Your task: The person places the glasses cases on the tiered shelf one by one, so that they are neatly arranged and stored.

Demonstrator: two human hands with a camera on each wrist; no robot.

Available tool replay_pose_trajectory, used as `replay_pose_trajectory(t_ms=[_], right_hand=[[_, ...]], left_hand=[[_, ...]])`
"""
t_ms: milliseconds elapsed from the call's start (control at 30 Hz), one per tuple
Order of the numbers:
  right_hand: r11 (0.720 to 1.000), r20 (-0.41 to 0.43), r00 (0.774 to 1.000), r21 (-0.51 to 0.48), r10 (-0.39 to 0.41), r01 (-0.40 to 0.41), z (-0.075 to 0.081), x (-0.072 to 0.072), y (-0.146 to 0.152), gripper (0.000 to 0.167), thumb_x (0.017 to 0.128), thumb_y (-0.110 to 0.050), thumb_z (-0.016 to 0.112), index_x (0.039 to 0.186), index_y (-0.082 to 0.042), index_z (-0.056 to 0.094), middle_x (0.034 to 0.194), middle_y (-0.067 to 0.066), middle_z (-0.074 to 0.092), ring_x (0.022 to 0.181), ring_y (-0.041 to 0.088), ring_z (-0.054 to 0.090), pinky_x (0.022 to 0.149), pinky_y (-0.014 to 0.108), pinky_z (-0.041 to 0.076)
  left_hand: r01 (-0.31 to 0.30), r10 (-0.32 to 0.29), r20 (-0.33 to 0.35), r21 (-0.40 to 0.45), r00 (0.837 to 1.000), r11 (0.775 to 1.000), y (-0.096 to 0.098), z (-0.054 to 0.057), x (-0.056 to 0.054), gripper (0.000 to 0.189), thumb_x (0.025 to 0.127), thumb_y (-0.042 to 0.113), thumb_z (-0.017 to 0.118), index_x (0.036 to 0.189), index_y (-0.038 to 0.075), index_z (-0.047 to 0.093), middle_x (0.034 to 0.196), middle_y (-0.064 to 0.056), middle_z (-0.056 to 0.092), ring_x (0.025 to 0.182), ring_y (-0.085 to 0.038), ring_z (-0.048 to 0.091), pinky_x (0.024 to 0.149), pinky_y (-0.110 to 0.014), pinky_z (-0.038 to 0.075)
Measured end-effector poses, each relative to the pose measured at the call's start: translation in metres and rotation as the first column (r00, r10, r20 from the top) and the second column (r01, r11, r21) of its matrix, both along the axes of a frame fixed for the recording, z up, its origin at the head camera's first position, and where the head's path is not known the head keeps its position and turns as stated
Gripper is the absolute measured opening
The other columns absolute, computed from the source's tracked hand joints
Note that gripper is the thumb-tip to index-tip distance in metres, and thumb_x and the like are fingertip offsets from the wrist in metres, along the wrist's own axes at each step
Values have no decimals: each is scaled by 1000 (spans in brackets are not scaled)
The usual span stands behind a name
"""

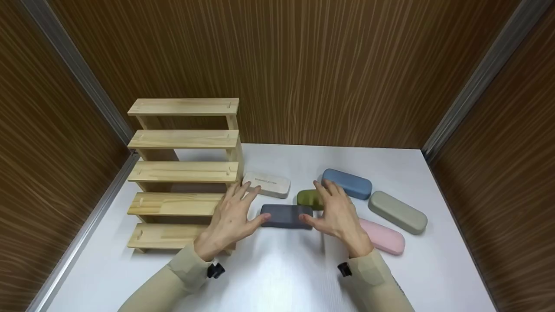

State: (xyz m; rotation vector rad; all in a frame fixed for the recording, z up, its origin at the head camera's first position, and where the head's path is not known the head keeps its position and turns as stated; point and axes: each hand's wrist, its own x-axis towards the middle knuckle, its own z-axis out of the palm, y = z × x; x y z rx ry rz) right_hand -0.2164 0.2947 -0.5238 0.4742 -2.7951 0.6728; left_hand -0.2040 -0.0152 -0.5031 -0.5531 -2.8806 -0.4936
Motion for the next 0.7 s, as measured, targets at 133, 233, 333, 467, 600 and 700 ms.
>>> replay_pose_trajectory(t_ms=[133, 233, 333, 467, 600, 700], right_hand=[[1000, -31, 999, -29, 8, -8, 0, 0, 0, 89, 84, -47, 94, 156, -3, 63, 159, 29, 63, 146, 56, 60, 113, 77, 57], [999, -57, 998, -37, 21, -23, -1, 0, 0, 82, 84, -43, 95, 150, -3, 68, 153, 26, 68, 142, 52, 65, 113, 73, 59], [998, -77, 996, -36, 44, -47, -1, -1, 0, 78, 83, -39, 96, 146, -2, 71, 148, 24, 72, 137, 50, 69, 110, 70, 61], [996, -91, 993, -40, 76, -80, -3, -2, -1, 72, 81, -32, 98, 142, -2, 73, 142, 22, 77, 129, 47, 74, 104, 66, 66], [991, -103, 988, -58, 115, -122, -7, -5, -2, 69, 80, -25, 99, 138, 1, 75, 137, 22, 79, 124, 47, 77, 103, 65, 66], [987, -108, 984, -63, 144, -151, -9, -6, -3, 66, 78, -22, 99, 135, 3, 76, 135, 24, 80, 125, 49, 76, 106, 66, 65]], left_hand=[[14, -12, -35, 42, 999, 999, -14, 6, 2, 72, 101, 61, 75, 154, 13, 67, 161, -17, 66, 153, -44, 58, 124, -58, 58], [21, -16, -54, 86, 998, 996, -26, 10, 4, 64, 101, 55, 79, 149, 14, 71, 156, -14, 71, 143, -38, 66, 115, -53, 64], [16, -9, -57, 130, 998, 991, -39, 13, 6, 59, 100, 50, 82, 146, 15, 73, 151, -12, 74, 134, -36, 71, 109, -51, 67], [-1, 7, -29, 185, 1000, 983, -59, 16, 8, 51, 99, 43, 84, 139, 12, 78, 141, -15, 79, 127, -38, 75, 109, -53, 66], [-24, 19, 20, 241, 1000, 970, -83, 17, 6, 43, 99, 36, 85, 133, 10, 80, 130, -16, 83, 114, -36, 79, 102, -53, 68], [-40, 25, 56, 294, 998, 955, -102, 19, 5, 40, 99, 30, 86, 132, 8, 80, 123, -17, 84, 93, -34, 79, 91, -50, 70]])
